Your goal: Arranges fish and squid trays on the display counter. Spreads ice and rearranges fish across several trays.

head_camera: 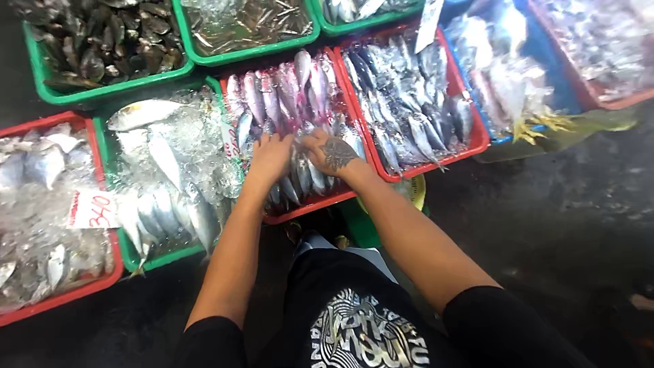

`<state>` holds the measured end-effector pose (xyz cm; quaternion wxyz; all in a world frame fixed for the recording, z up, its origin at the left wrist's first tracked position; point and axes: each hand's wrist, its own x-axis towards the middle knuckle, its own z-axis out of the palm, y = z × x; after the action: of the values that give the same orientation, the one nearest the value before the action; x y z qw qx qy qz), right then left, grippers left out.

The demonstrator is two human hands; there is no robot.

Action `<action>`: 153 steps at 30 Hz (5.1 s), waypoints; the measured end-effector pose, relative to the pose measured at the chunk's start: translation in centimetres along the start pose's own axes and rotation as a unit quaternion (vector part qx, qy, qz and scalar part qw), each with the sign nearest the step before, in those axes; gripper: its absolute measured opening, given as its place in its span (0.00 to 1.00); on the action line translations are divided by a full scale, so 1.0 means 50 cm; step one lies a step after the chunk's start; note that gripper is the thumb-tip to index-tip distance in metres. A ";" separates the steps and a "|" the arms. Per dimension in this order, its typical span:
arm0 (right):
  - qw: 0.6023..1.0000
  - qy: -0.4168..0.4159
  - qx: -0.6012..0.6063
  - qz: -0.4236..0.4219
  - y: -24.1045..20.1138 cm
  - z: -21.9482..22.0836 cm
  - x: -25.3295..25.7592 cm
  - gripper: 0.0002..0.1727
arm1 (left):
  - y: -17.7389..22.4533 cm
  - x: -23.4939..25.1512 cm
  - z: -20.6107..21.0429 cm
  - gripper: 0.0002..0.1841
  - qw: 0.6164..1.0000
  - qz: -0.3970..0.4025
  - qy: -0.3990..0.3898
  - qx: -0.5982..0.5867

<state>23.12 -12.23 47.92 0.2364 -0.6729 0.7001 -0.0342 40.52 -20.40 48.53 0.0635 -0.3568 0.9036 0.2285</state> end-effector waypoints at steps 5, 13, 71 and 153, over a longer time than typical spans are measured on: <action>0.920 0.293 0.258 0.032 0.032 0.018 -0.116 0.16 | 0.067 -0.021 0.007 0.24 0.961 0.028 0.187 -0.202; 0.417 0.296 0.851 0.118 0.071 0.074 -0.344 0.23 | 0.449 -0.019 0.148 0.16 0.898 0.124 0.144 -0.396; 0.899 0.003 0.027 0.436 0.003 0.059 -0.304 0.42 | 0.103 0.129 -0.005 0.36 0.945 -0.223 0.044 -0.233; 0.859 0.237 0.349 0.290 0.014 -0.091 0.199 0.38 | -0.071 0.163 -0.172 0.45 0.981 -0.175 0.039 0.077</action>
<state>20.93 -22.94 48.83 0.2820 -0.2840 0.8408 -0.3645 37.32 -31.66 52.60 0.0949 -0.5115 0.8441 0.1296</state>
